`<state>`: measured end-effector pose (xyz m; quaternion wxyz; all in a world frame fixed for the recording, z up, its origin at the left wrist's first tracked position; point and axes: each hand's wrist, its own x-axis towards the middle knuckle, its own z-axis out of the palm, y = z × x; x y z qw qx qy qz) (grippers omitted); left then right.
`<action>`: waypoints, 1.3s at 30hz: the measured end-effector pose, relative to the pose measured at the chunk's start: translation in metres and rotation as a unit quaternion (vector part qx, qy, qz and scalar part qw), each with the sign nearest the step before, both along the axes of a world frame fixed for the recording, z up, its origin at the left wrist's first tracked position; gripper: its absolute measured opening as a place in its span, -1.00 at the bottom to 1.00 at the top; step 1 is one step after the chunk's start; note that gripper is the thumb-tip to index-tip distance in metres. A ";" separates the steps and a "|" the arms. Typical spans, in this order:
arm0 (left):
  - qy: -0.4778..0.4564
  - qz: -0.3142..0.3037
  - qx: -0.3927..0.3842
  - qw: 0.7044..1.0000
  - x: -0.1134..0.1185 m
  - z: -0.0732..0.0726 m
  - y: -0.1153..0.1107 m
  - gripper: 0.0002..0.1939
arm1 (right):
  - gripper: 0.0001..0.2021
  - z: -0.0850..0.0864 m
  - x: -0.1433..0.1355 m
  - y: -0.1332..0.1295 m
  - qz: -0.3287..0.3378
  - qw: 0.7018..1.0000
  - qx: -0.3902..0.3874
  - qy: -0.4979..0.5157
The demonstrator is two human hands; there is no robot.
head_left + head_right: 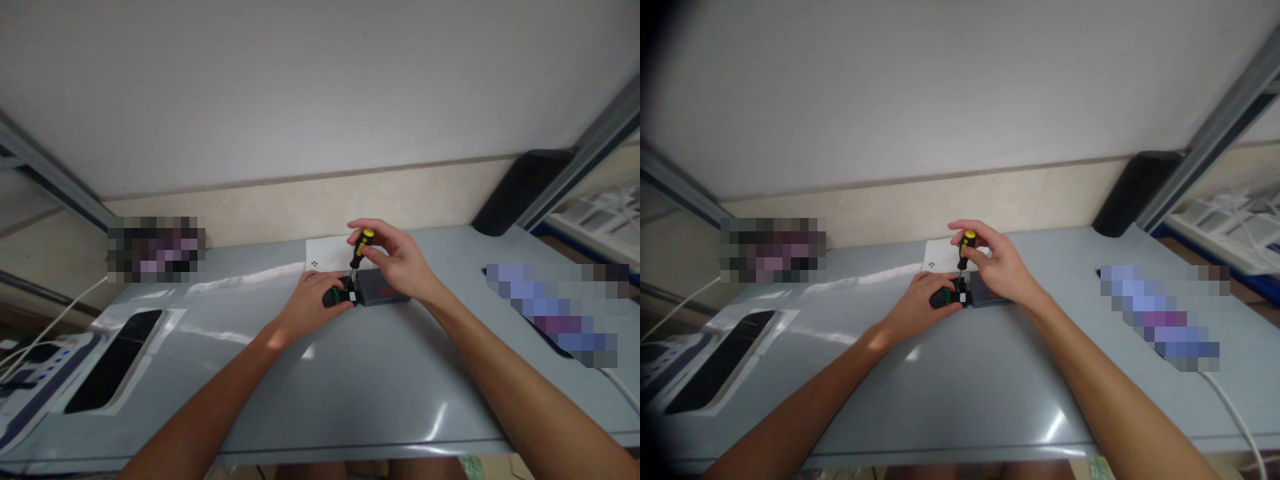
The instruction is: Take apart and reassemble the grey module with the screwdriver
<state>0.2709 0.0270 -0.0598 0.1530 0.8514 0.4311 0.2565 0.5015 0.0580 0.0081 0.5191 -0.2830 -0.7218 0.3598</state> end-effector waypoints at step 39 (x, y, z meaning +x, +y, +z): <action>0.005 -0.011 0.006 1.000 -0.002 0.003 -0.001 -0.76 | -0.81 -0.007 0.012 0.011 -0.035 0.996 -0.070 0.042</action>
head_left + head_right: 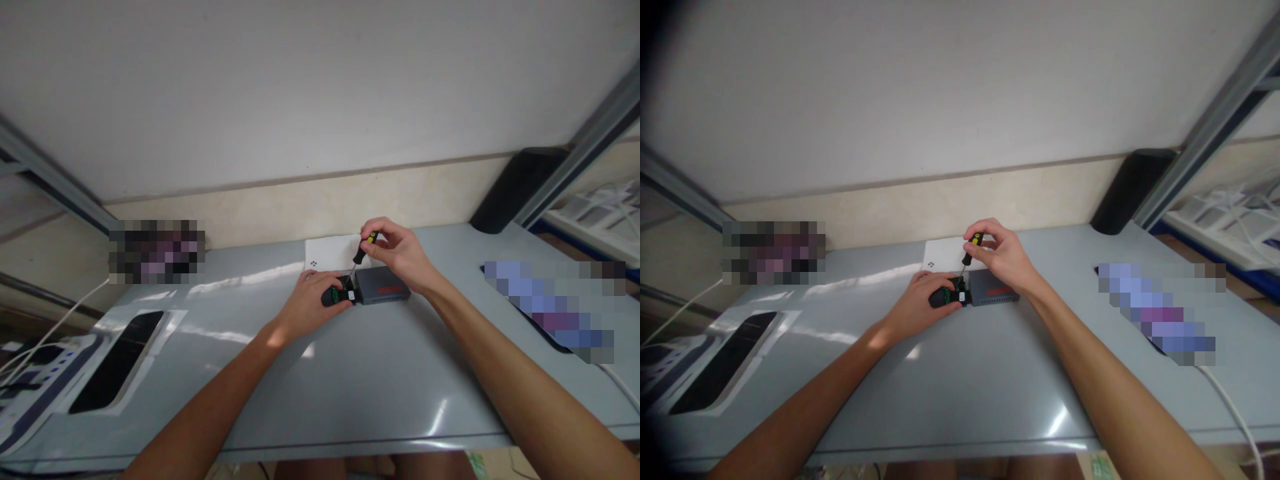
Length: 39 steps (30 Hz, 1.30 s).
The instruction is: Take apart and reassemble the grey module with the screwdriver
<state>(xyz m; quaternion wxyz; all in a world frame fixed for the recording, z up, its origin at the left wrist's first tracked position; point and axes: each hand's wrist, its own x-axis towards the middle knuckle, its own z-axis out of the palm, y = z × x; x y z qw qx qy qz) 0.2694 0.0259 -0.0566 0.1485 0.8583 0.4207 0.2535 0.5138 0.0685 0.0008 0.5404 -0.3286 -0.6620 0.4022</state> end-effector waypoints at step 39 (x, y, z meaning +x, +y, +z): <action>-0.005 0.033 -0.003 0.999 0.002 0.000 -0.001 -0.62 | -0.79 0.002 -0.013 -0.006 0.038 0.999 0.018 0.023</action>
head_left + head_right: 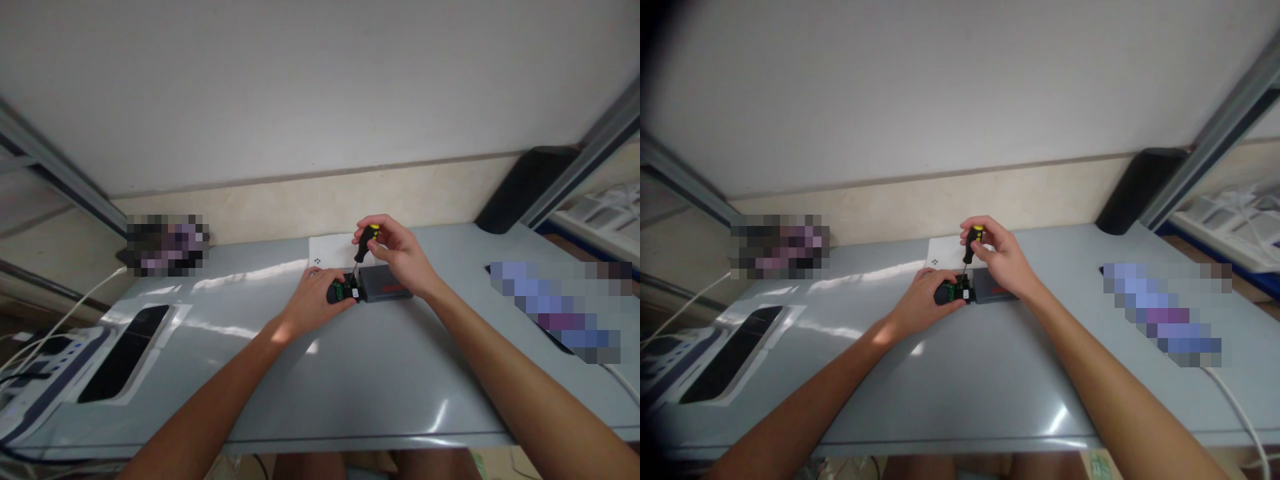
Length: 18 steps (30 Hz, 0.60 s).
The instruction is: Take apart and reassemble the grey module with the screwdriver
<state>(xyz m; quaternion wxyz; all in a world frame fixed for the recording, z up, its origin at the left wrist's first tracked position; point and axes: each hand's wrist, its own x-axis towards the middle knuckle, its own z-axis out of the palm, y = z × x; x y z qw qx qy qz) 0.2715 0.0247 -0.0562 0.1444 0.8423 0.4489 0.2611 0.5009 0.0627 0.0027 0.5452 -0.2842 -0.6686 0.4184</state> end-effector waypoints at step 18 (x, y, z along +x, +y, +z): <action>0.002 -0.004 0.006 1.000 -0.001 -0.002 0.000 -0.60 | -0.73 -0.005 -0.005 -0.003 -0.017 1.000 -0.010 -0.019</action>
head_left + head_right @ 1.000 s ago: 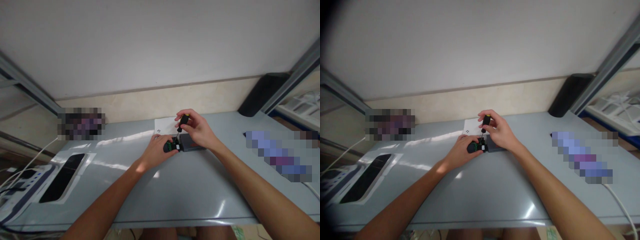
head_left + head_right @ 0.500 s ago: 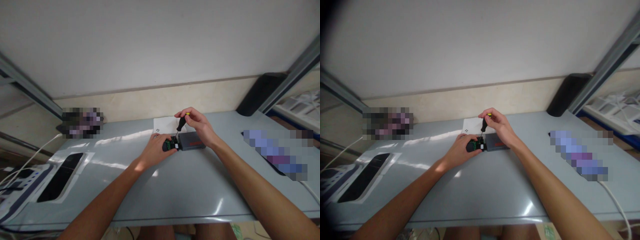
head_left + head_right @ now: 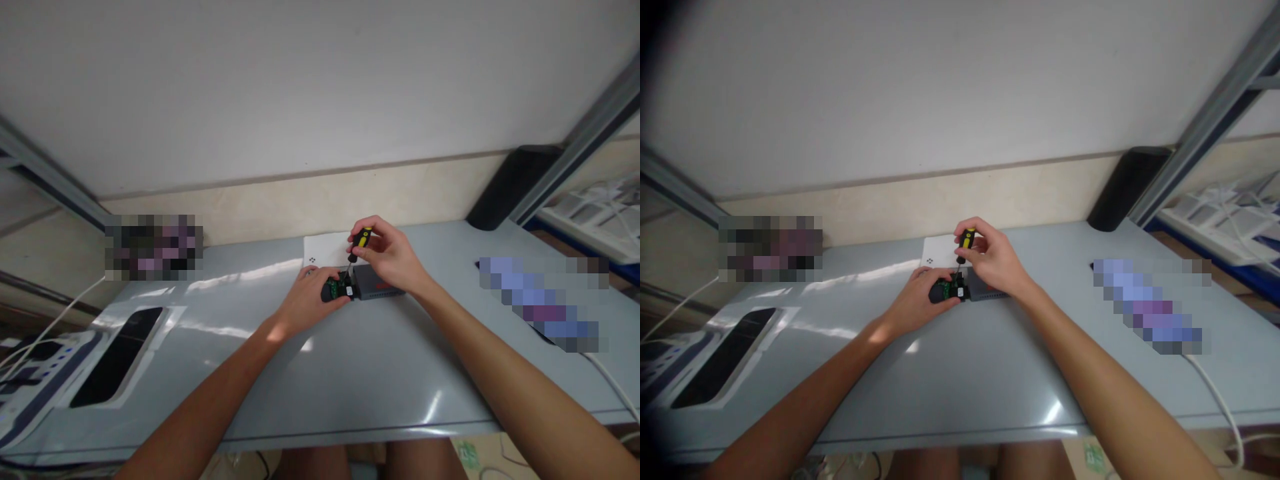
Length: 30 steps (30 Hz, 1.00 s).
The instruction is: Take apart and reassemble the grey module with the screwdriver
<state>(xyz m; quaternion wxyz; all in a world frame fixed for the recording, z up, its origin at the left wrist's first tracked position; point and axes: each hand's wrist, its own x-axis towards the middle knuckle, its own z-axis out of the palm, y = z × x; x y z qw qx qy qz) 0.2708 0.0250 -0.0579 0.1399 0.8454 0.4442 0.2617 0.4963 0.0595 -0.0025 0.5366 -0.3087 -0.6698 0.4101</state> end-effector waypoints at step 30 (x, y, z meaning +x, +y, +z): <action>-0.035 0.002 0.096 0.995 -0.005 -0.003 0.005 -0.93 | -0.67 -0.002 -0.002 0.003 -0.037 0.997 0.024 0.065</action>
